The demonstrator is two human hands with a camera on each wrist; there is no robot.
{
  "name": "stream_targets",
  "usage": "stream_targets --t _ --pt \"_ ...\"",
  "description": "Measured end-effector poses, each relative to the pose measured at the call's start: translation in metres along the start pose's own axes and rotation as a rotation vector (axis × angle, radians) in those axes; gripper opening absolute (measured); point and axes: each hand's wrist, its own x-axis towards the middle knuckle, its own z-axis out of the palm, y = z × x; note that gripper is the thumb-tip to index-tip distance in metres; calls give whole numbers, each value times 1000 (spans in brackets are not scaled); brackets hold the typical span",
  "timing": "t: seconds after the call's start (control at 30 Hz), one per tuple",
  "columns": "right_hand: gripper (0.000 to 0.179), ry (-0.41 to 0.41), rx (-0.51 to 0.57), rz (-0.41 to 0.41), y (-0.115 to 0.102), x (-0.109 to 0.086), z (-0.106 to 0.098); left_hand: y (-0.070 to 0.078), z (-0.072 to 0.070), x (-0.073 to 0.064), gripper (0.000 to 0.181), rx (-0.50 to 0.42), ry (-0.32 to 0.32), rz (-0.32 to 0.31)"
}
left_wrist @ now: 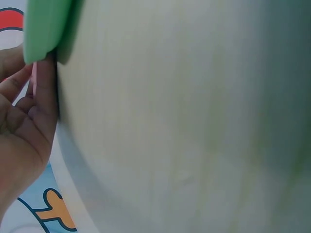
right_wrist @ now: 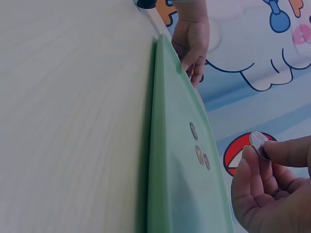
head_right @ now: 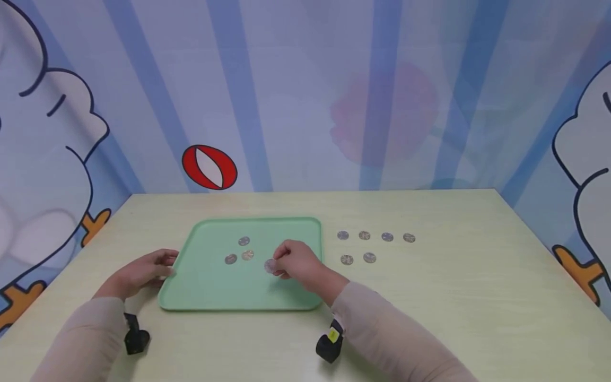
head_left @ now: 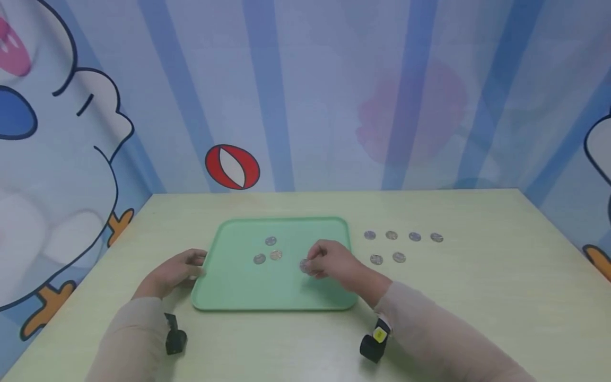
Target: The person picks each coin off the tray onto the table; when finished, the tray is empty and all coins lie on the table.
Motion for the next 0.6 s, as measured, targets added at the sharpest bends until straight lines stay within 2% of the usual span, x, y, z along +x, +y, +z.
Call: stream_targets --t 0.2,0.6 --pt "13 -10 4 -20 7 -10 -23 0 -1 1 52 -3 -2 4" --pt "13 55 19 -6 24 -19 -73 0 0 0 52 6 2 6"
